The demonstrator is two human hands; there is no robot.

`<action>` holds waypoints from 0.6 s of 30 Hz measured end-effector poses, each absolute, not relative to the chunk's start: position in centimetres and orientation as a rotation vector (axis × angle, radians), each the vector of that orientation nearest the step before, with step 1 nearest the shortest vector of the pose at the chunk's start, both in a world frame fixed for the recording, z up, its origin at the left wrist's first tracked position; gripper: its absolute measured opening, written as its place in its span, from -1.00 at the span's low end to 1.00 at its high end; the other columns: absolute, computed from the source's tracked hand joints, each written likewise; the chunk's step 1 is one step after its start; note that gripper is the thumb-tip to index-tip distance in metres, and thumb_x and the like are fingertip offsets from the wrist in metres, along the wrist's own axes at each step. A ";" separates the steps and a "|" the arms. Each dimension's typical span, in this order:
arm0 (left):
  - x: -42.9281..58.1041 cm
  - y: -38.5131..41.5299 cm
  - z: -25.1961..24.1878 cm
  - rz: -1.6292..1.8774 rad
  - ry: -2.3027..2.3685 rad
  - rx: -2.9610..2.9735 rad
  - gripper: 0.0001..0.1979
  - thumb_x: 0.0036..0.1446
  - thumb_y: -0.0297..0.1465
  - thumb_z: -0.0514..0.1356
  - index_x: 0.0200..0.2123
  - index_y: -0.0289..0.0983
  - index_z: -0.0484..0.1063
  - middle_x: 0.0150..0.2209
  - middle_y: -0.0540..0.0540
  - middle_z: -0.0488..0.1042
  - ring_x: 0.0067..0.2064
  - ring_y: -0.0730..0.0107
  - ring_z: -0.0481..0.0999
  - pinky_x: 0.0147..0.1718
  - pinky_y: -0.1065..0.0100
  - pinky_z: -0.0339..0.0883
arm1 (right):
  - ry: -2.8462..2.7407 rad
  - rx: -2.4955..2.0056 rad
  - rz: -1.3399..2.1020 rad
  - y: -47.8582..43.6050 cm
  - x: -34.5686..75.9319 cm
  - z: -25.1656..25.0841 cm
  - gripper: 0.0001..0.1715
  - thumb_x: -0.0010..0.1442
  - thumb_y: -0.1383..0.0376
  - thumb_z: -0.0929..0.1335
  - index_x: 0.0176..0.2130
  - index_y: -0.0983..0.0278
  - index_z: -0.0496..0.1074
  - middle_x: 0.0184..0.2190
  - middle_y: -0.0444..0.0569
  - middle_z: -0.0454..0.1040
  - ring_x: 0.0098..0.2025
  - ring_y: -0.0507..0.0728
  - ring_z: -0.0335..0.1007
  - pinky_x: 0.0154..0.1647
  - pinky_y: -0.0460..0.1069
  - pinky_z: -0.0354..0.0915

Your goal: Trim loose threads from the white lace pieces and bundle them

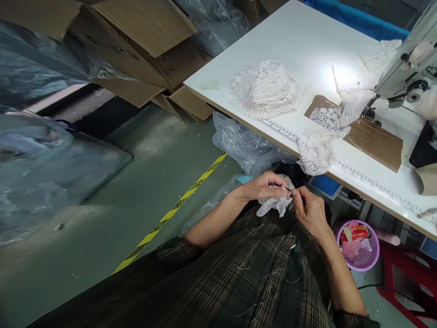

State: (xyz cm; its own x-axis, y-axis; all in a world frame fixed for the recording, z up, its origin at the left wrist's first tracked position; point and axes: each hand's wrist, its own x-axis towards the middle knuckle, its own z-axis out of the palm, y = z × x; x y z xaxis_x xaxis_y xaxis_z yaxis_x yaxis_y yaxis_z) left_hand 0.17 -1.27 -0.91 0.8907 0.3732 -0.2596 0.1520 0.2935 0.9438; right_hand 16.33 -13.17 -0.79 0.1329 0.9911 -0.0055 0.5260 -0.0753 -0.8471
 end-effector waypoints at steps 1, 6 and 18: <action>0.2 -1.3 -0.9 0.164 0.479 1.277 -0.57 -0.03 -0.06 0.36 -0.43 -0.37 0.54 -0.48 -0.07 0.50 -0.47 0.49 0.36 -0.44 0.43 0.22 | -1.418 -1.696 0.844 -13.2 16.1 -1.2 -0.50 0.34 -0.01 0.18 -0.44 0.24 0.37 -0.61 -0.20 0.28 -0.56 0.01 0.12 -0.50 -0.08 0.09; 0.5 -1.4 -2.1 0.201 0.497 1.228 -0.52 -0.02 -0.01 0.35 -0.42 -0.38 0.53 -0.45 -0.08 0.50 -0.42 0.48 0.41 -0.38 0.43 0.26 | -1.070 -1.558 0.992 -13.2 14.4 -2.6 -0.53 0.18 -0.11 0.32 -0.35 0.24 0.37 -0.53 -0.19 0.31 -0.52 0.00 0.12 -0.51 -0.10 0.13; -2.1 -1.7 -7.9 0.262 0.877 1.775 -0.48 0.03 -0.37 0.32 0.09 -0.30 0.38 -0.05 -0.17 0.55 -0.11 0.25 0.49 -0.03 0.24 0.35 | -0.765 -1.699 1.020 -14.3 18.9 -5.6 -0.52 0.02 -0.10 0.41 -0.36 0.26 0.43 -0.52 -0.17 0.33 -0.46 0.03 0.17 -0.41 -0.06 0.17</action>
State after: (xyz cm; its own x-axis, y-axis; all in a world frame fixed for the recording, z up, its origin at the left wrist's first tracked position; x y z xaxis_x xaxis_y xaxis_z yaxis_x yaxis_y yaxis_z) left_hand -2.07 -1.71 -7.89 0.7029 0.6713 -0.2352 0.4323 -0.1405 0.8907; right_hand 18.85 -14.26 -5.61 0.4502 0.8480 -0.2796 0.0311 -0.3279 -0.9442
